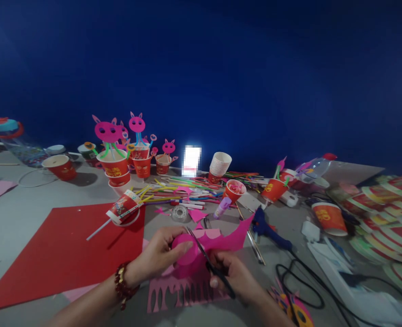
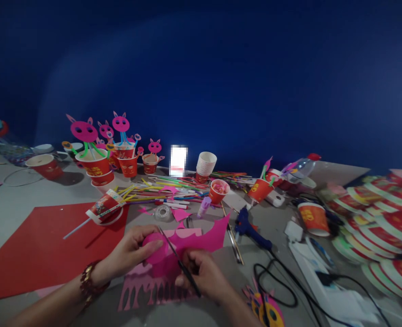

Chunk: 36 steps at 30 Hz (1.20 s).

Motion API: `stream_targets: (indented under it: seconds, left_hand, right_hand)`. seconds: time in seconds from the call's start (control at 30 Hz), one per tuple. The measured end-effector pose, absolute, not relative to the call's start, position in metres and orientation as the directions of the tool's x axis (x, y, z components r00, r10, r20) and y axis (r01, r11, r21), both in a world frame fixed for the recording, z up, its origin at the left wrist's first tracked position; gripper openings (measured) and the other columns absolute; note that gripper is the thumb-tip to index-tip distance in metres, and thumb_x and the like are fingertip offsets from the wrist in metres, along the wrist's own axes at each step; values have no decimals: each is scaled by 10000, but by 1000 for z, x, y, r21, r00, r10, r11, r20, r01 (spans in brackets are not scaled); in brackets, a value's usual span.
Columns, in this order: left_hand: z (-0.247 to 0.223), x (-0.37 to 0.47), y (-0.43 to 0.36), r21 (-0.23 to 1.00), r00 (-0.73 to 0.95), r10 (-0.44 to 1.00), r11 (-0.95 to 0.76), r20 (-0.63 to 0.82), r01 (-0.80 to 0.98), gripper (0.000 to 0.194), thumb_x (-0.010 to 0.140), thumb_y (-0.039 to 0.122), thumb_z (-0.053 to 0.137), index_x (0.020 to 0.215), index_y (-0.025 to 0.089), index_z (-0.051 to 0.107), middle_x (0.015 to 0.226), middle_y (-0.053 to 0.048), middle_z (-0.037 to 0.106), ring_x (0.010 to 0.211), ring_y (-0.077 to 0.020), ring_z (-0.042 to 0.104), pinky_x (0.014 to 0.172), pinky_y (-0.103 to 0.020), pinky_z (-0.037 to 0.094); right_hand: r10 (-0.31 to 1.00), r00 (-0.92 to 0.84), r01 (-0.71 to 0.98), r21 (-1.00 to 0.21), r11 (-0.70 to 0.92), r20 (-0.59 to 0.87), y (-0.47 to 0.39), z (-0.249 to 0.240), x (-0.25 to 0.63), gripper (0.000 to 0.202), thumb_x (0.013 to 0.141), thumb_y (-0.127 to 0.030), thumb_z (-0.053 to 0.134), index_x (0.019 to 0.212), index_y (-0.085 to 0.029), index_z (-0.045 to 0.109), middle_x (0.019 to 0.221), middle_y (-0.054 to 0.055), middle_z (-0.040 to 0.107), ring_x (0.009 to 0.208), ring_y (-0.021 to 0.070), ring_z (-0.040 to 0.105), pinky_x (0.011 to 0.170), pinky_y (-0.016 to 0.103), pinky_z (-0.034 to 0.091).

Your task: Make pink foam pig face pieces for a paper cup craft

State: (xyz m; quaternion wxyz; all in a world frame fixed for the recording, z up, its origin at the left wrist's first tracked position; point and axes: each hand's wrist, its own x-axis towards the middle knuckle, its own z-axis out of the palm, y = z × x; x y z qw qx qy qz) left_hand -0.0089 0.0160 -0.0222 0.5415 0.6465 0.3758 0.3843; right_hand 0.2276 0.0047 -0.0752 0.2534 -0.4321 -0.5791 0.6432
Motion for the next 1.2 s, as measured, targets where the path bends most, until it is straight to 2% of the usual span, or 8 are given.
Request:
stream_targets:
  seconds: [0.27, 1.07, 1.2]
  left_hand:
    - [-23, -10, 16, 987, 412, 907, -131, 83, 91, 332, 929, 405, 573, 709, 160, 532, 626, 47, 469, 502, -66, 428, 465, -168, 325]
    - [-19, -13, 16, 982, 405, 912, -127, 61, 138, 304, 921, 410, 568, 755, 155, 569, 640, 34, 492, 505, -80, 457, 449, -168, 363]
    - [-20, -14, 17, 982, 408, 911, -130, 63, 138, 289, 925, 400, 566, 781, 151, 592, 627, 37, 498, 498, -74, 448, 454, -163, 362]
  right_hand:
    - [844, -476, 214, -963, -161, -247, 5, -72, 228, 721, 465, -816, 780, 622, -210, 423, 548, -91, 344, 523, 71, 261, 468, 215, 183]
    - [845, -474, 247, -959, -141, -247, 7, -74, 228, 706, 493, -800, 777, 626, -218, 399, 543, -95, 325, 512, 67, 250, 464, 223, 175]
    - [859, -470, 248, -965, -91, -202, 9, -75, 228, 701, 511, -794, 768, 609, -218, 380, 544, -94, 310, 517, 70, 242, 465, 221, 168]
